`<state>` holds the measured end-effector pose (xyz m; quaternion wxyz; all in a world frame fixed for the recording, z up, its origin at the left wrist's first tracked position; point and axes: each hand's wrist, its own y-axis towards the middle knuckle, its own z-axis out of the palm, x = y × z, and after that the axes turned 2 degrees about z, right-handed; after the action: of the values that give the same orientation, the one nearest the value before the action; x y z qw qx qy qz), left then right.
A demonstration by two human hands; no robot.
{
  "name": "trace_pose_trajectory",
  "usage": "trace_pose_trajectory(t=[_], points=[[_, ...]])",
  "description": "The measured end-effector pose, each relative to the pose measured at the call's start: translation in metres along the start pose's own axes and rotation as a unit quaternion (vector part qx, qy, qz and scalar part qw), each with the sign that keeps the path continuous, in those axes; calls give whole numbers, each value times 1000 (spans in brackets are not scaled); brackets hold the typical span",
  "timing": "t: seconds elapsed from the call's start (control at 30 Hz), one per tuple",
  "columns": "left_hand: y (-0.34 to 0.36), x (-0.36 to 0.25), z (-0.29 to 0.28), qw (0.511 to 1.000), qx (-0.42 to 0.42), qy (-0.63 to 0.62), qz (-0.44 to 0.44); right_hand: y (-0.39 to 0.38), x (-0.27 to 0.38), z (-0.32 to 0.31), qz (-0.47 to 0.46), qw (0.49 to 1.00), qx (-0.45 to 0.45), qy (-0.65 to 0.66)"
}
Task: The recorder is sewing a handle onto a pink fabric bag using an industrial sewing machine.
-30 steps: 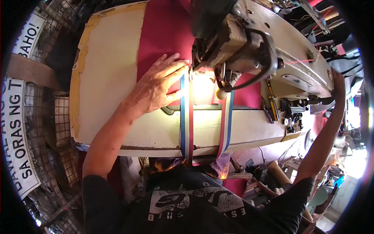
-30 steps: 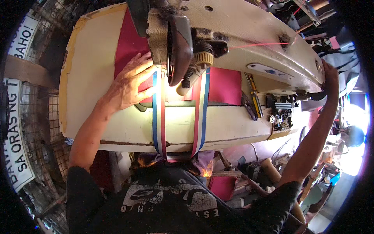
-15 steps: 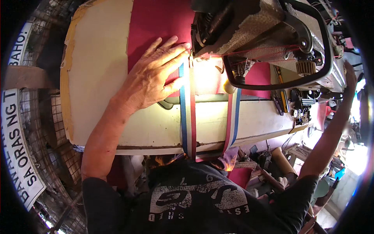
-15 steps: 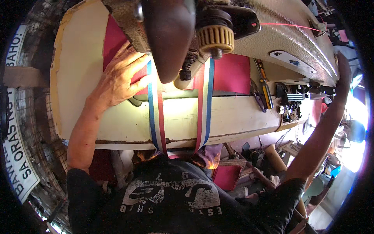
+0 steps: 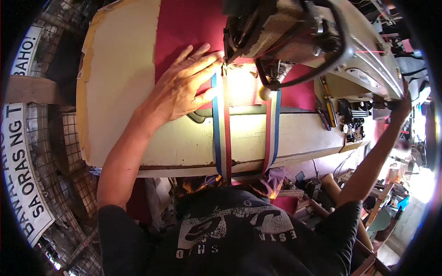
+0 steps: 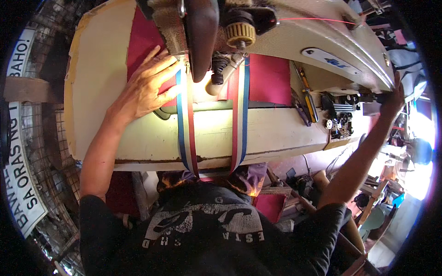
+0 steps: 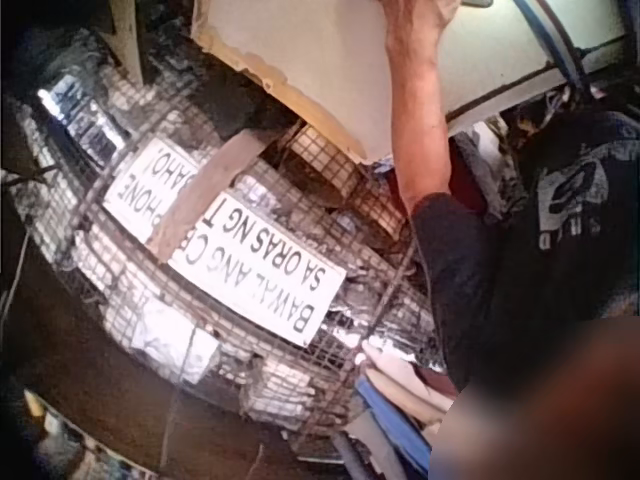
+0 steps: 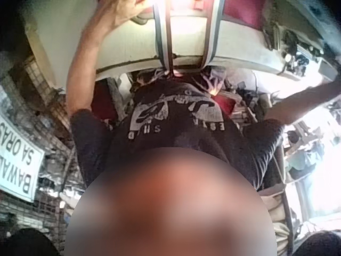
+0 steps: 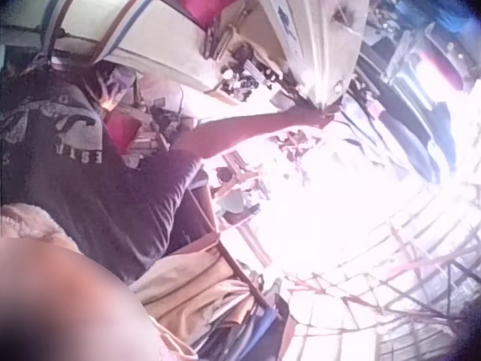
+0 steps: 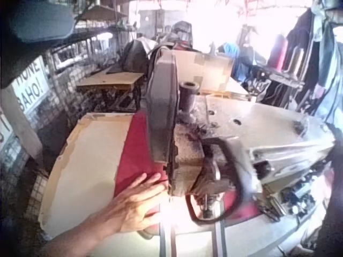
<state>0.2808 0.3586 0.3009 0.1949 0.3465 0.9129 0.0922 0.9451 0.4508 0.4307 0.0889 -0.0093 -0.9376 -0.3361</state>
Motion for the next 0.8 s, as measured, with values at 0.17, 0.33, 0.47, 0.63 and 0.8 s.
trace_pose_trajectory(t=[0.17, 0.33, 0.47, 0.63, 0.8], points=[[1, 5, 0, 1000, -3, -11, 2, -53, 62, 42, 265, 871, -280, 304], [-8, 25, -22, 988, 41, 106, -108, -50, 70, 23, 272, 887, -203, 312], [-46, -26, -21, 972, 0, 178, -155, -67, 110, -15, 213, 948, -215, -97], [-65, -116, -16, 949, 26, 244, -197, -165, 249, 7, 97, 966, 15, 240], [-37, -102, -21, 972, 2, 170, -163, -195, 356, 45, -286, 908, 140, 270]])
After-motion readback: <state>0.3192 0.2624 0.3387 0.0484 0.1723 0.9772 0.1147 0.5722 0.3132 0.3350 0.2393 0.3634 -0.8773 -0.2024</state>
